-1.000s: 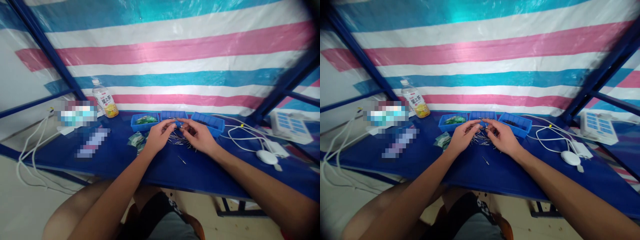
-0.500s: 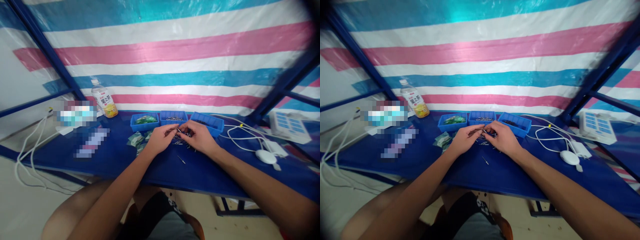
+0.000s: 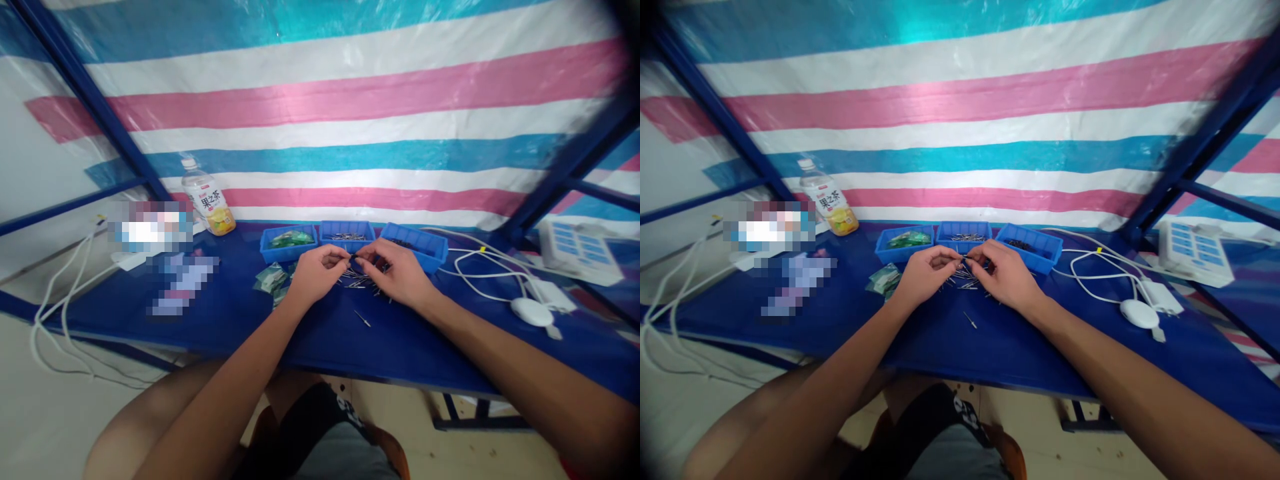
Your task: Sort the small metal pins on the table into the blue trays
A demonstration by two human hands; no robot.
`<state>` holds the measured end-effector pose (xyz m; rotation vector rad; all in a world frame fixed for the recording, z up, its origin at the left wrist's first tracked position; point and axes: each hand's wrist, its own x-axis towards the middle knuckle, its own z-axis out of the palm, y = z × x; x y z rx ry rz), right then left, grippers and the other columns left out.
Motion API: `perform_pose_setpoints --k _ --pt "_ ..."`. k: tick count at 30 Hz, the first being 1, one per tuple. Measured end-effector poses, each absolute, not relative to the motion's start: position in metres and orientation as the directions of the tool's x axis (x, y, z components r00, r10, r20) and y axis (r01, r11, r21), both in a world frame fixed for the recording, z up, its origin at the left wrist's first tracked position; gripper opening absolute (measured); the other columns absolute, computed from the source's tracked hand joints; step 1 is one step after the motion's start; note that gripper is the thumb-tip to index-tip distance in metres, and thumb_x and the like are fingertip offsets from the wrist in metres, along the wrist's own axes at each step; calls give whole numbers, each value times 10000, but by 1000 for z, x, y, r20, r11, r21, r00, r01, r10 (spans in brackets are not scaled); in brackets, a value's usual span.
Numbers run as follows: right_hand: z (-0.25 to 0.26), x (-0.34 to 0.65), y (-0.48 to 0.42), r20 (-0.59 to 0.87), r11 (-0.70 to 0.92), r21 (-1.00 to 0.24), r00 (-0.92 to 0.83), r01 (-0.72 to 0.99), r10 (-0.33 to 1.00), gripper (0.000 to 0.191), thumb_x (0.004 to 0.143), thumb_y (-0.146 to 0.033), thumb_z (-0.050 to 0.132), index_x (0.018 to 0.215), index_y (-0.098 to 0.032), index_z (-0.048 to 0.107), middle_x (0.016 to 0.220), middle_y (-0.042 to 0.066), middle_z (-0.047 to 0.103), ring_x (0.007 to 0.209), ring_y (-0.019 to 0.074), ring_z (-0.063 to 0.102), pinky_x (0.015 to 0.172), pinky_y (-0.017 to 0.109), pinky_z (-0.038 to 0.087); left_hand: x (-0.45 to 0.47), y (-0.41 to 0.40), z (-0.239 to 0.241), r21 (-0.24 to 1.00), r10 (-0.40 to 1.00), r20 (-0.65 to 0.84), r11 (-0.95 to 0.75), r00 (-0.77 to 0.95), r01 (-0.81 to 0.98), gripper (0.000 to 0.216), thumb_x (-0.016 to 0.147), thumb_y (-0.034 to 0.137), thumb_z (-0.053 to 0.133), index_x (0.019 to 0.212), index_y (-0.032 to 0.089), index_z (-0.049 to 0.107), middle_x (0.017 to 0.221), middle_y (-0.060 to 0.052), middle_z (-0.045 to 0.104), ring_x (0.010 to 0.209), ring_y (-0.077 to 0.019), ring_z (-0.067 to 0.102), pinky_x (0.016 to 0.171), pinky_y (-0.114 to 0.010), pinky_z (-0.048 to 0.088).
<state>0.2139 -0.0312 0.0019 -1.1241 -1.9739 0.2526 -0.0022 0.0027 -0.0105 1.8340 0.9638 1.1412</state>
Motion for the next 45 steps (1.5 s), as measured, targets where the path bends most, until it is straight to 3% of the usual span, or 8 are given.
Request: perform_pose_setpoints --k 8,13,23,27,32,36,41,45 --pt "1 216 -30 615 620 -459 -276 637 739 164 1000 -297 629 1108 -257 746 1137 102 729 930 258 686 789 406 559 -2 1 -6 806 846 408 -511 344 300 135 913 269 740 1000 191 809 1001 -61 832 906 -222 796 893 -361 655" --pt "-6 217 -26 545 585 -499 -294 639 785 123 954 -250 673 1067 -249 723 1001 54 769 864 226 700 737 354 553 -2 1 -9 864 858 376 -461 350 202 168 907 256 763 1057 181 774 1031 -78 834 977 -240 807 955 -382 651" --pt "-6 213 -28 507 578 -640 -287 506 813 507 865 -143 613 1361 -250 617 890 6 691 749 183 643 727 327 552 1 -1 -8 897 858 374 -431 352 97 402 917 317 776 1283 187 672 1150 -111 804 1028 -242 791 910 -358 654" --pt "-5 215 -25 510 537 -654 -214 534 833 367 853 -143 598 1183 -237 726 824 -1 657 694 166 603 661 309 512 0 -4 -5 891 856 328 -420 399 171 336 987 392 678 1244 175 690 953 -77 821 812 -214 796 776 -328 650" --pt "-5 215 -24 506 509 -683 -163 524 847 259 865 -179 640 1108 -223 719 832 5 682 683 163 627 657 310 524 0 -6 -6 868 838 300 -438 456 234 402 1012 369 621 1367 186 665 940 -64 833 738 -210 796 658 -297 633" --pt "-6 215 -25 513 529 -678 -187 511 838 107 910 -278 698 995 -220 727 842 24 718 714 176 656 656 317 528 0 -4 -9 815 814 344 -506 468 281 391 1024 308 576 1378 199 700 970 -57 841 767 -212 807 712 -315 659" --pt "-8 212 -25 514 555 -673 -230 488 826 138 912 -320 752 1021 -236 750 919 35 755 742 177 672 674 323 544 -1 -3 -8 762 790 455 -584 411 279 299 977 251 628 1220 199 795 1160 -71 826 998 -233 807 912 -348 664" --pt "-6 210 -27 503 543 -700 -219 464 836 162 939 -382 745 1019 -241 753 929 47 751 771 192 684 666 330 557 -2 -1 -8 786 806 464 -566 368 248 240 950 233 660 1131 193 812 1117 -78 828 966 -228 806 914 -349 667"
